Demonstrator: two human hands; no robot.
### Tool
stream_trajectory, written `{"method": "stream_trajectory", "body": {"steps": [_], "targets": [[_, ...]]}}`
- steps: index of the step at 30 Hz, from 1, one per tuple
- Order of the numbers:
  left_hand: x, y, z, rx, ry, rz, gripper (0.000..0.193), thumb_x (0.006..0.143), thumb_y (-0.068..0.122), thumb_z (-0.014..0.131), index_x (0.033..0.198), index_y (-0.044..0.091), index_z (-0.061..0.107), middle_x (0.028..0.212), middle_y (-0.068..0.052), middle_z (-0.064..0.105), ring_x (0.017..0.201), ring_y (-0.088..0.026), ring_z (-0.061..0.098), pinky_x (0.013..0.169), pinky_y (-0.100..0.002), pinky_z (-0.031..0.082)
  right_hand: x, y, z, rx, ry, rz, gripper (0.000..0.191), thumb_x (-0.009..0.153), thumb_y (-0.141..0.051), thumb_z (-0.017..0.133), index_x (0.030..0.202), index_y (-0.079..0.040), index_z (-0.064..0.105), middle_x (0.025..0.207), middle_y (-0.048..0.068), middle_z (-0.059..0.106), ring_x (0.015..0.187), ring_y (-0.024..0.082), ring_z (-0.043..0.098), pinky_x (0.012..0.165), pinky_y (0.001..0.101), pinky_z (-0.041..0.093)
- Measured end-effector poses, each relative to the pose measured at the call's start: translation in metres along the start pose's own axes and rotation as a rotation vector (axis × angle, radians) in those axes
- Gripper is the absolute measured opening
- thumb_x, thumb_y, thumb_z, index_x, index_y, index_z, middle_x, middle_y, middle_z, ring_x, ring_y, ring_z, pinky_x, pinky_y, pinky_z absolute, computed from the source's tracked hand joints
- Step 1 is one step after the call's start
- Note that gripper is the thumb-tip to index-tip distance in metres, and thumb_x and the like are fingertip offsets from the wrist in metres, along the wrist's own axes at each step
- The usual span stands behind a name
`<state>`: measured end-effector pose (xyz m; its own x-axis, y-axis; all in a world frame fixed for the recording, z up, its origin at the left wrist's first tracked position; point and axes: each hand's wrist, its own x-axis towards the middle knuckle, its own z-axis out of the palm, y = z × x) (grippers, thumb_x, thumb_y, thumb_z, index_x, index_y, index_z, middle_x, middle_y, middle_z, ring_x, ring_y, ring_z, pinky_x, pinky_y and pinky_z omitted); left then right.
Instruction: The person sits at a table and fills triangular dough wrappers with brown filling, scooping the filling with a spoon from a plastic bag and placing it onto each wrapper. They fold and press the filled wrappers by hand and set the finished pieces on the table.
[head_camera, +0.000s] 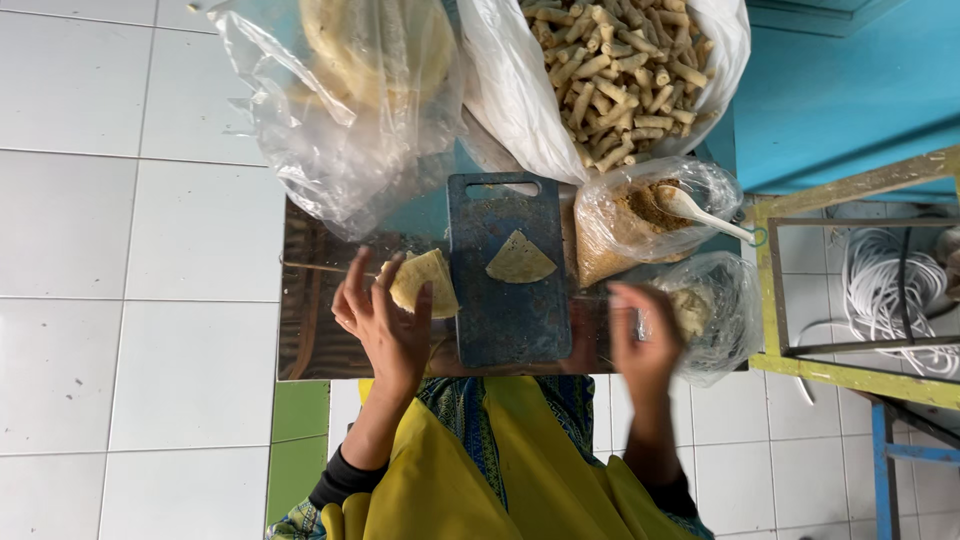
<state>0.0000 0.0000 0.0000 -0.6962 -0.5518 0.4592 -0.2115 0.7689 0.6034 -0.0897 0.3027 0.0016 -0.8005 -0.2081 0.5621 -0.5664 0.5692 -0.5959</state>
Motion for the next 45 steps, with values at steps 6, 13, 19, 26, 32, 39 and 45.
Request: {"method": "stream_trajectory", "body": {"steps": [6,13,19,26,32,39,45], "targets": [[-0.003,0.038,0.024,-0.272,-0.408,0.198,0.039,0.098,0.015,0.07,0.135,0.009,0.058,0.129,-0.01,0.061,0.113,-0.032,0.061,0.088,-0.043,0.047,0.005,-0.005,-0.087,-0.586,-0.178,0.167,0.021,0.099,-0.003,0.067,0.118,-0.01,0.074,0.117,0.014,0.063,0.107,0.031,0.062,0.09,0.04,0.053],[0.008,0.047,0.06,-0.215,-0.447,0.22,0.052,0.095,0.006,0.064,0.142,-0.006,0.045,0.13,-0.023,0.051,0.113,-0.042,0.058,0.091,-0.047,0.052,0.005,0.008,-0.077,-0.701,-0.243,0.208,0.031,0.089,-0.021,0.081,0.117,-0.008,0.078,0.11,0.012,0.062,0.098,0.031,0.059,0.082,0.0422,0.052],[0.004,0.041,0.076,-0.074,-0.511,0.193,0.038,0.096,0.008,0.064,0.128,-0.007,0.05,0.121,-0.022,0.049,0.111,-0.039,0.058,0.087,-0.045,0.053,0.009,0.013,-0.068,-0.762,-0.227,0.138,0.036,0.088,-0.024,0.084,0.12,-0.009,0.079,0.107,0.008,0.063,0.097,0.027,0.057,0.083,0.0406,0.051],[0.0,0.038,0.082,-0.049,-0.489,0.228,0.032,0.097,0.009,0.062,0.122,-0.007,0.051,0.114,-0.02,0.048,0.105,-0.036,0.058,0.083,-0.043,0.054,0.002,0.003,-0.072,-0.785,-0.273,0.115,0.037,0.087,-0.025,0.083,0.121,-0.01,0.08,0.105,0.007,0.063,0.096,0.027,0.055,0.083,0.0396,0.05],[-0.002,0.037,0.084,-0.031,-0.488,0.247,0.018,0.104,0.009,0.059,0.111,-0.005,0.051,0.112,-0.02,0.048,0.101,-0.035,0.058,0.08,-0.043,0.054,-0.005,0.0,-0.068,-0.788,-0.277,0.114,0.032,0.09,-0.023,0.082,0.12,-0.011,0.08,0.108,0.006,0.063,0.097,0.026,0.055,0.085,0.0399,0.051],[0.007,0.046,0.078,-0.204,-0.421,0.245,0.009,0.101,0.006,0.058,0.103,0.004,0.05,0.094,-0.014,0.059,0.086,-0.035,0.062,0.074,-0.046,0.05,-0.004,0.001,-0.066,-0.558,-0.225,0.143,0.029,0.082,-0.013,0.081,0.107,-0.007,0.067,0.117,0.016,0.059,0.109,0.033,0.055,0.089,0.0453,0.051],[0.008,0.063,0.07,-0.838,-0.519,0.107,0.021,0.1,0.006,0.062,0.11,0.001,0.045,0.093,-0.016,0.065,0.08,-0.032,0.07,0.07,-0.041,0.057,-0.012,-0.006,-0.057,-0.046,-0.085,0.408,0.022,0.095,-0.004,0.069,0.115,-0.007,0.062,0.119,0.008,0.062,0.095,0.017,0.06,0.075,0.0345,0.051]]}}
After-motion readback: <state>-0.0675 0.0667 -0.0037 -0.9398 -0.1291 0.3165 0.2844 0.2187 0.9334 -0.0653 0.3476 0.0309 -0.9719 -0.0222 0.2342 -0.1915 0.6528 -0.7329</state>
